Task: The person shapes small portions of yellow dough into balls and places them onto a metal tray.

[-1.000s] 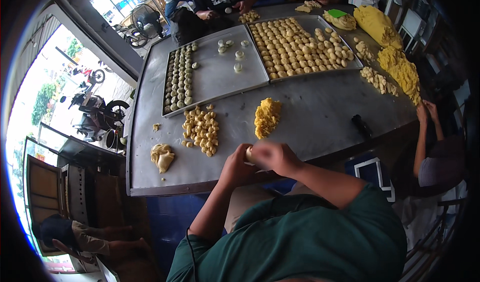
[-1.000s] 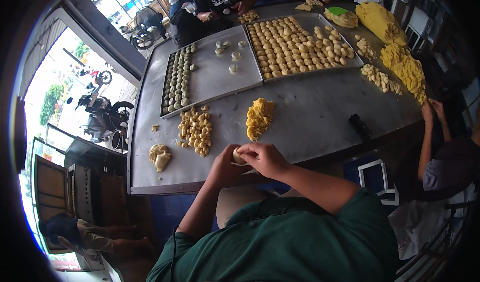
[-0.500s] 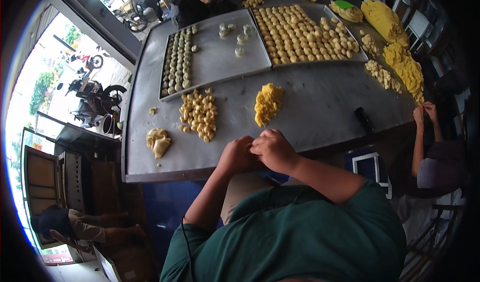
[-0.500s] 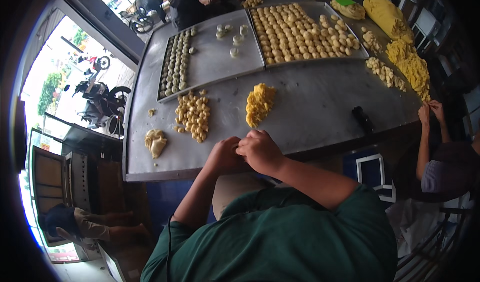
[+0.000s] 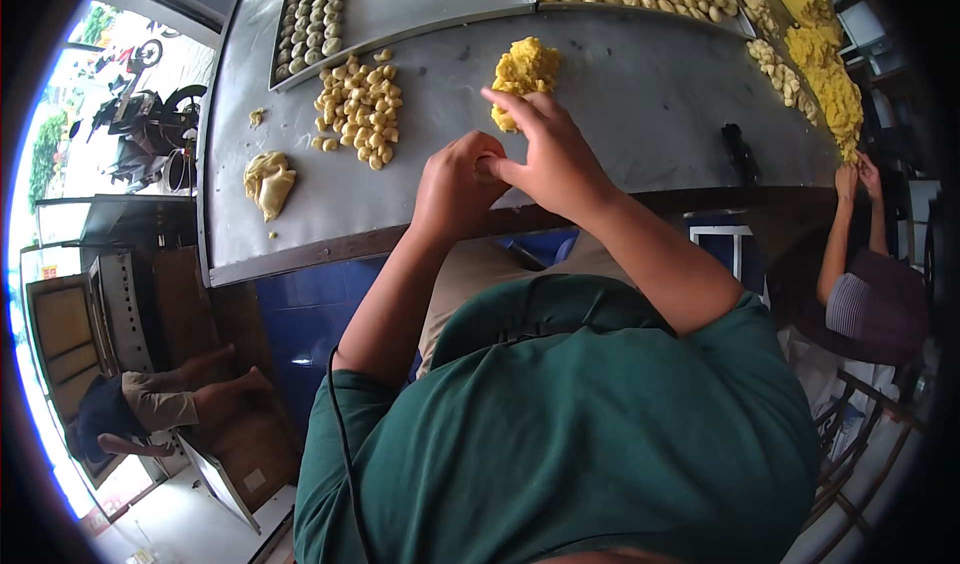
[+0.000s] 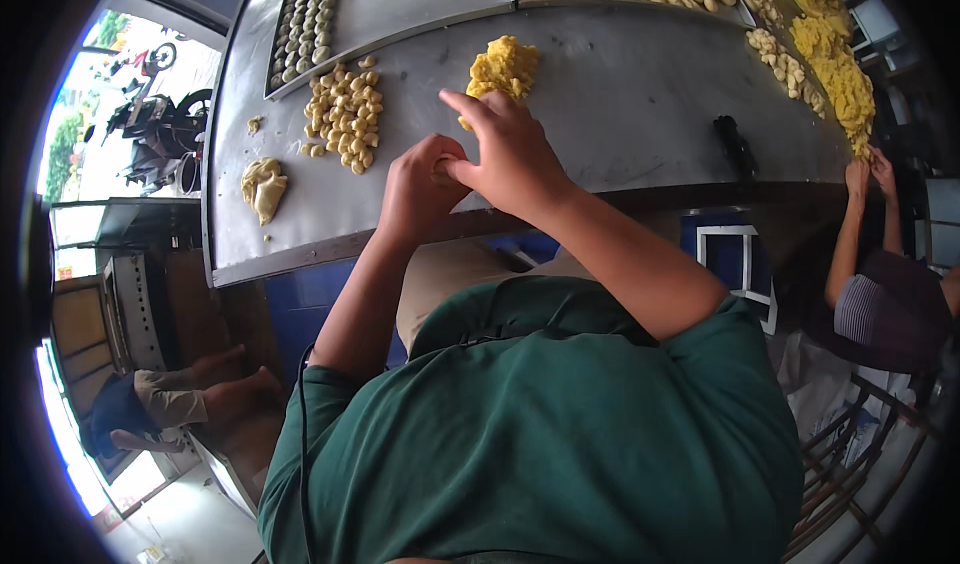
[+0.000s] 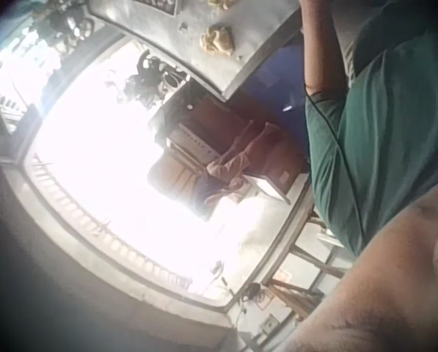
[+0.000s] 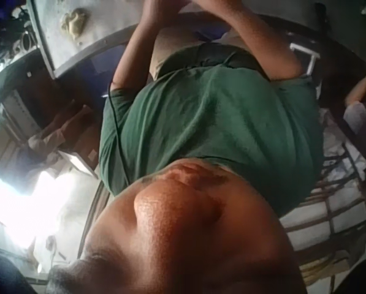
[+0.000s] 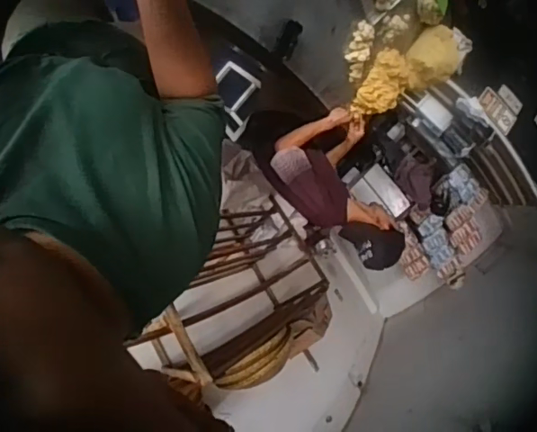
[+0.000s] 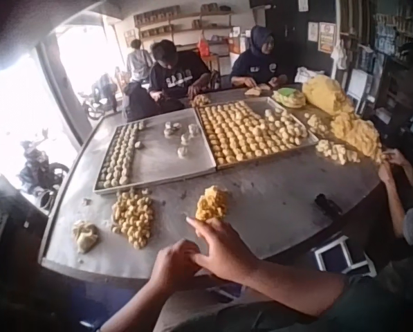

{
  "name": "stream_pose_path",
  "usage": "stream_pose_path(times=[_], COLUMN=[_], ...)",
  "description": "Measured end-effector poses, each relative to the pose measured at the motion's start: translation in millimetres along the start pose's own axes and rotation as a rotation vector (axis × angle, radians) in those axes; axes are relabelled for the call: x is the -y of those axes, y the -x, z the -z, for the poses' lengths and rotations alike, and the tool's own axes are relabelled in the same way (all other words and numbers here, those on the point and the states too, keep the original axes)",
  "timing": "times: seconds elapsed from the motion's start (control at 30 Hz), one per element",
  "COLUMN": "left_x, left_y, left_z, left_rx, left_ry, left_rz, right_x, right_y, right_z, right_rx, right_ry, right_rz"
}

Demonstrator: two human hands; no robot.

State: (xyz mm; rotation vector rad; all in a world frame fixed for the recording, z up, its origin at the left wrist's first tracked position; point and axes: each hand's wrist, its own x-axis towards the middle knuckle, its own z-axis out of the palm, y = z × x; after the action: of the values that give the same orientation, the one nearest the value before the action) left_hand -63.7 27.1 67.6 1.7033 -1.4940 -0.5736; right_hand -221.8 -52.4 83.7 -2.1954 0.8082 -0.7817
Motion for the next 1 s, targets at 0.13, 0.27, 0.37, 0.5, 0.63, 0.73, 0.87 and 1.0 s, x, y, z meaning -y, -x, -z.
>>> stream_pose_path(times=[0.13,0.27,0.37,0.5,0.63,0.73,0.87,1.0], left_x=[-1.1,-4.0,-3.7,13.7,1.2,-3.8,1.4,-16.4], left_y=[-1.9,4.6,-2.7,0.4,-4.7,-4.8,0.1,-4.0], left_z=[11.9,-1.4,-12.5,-9.2,-10.4,-20.5,-19.0,-16.4], left_rx=[0.124,-0.100,-0.204,-0.230,-0.101,-0.267,-0.222,-0.166], left_ry=[-0.036,0.579,0.376,0.550,0.702,0.693,0.686,0.858], left_rz=[-0.040,-0.016,-0.166,-0.096,-0.021,0.088,0.019,0.373], right_x=[-7.0,-6.9,7.5,0.3,-16.0,-7.7,-15.3,-38.4], right_y=[-17.6,0.1,19.6,9.6,8.8,14.4,24.2,30.5], right_z=[2.9,-15.6,-27.5,-36.3,-47.3,-48.7,-58.7,-62.2], right_rx=[0.143,-0.100,0.164,0.164,-0.052,-0.080,0.010,-0.150], right_ry=[-0.216,-1.268,-1.407,-1.328,-1.072,-1.041,-1.300,-0.559], right_rz=[0.121,-0.619,-0.809,-0.600,-0.382,-0.291,-0.603,-0.082])
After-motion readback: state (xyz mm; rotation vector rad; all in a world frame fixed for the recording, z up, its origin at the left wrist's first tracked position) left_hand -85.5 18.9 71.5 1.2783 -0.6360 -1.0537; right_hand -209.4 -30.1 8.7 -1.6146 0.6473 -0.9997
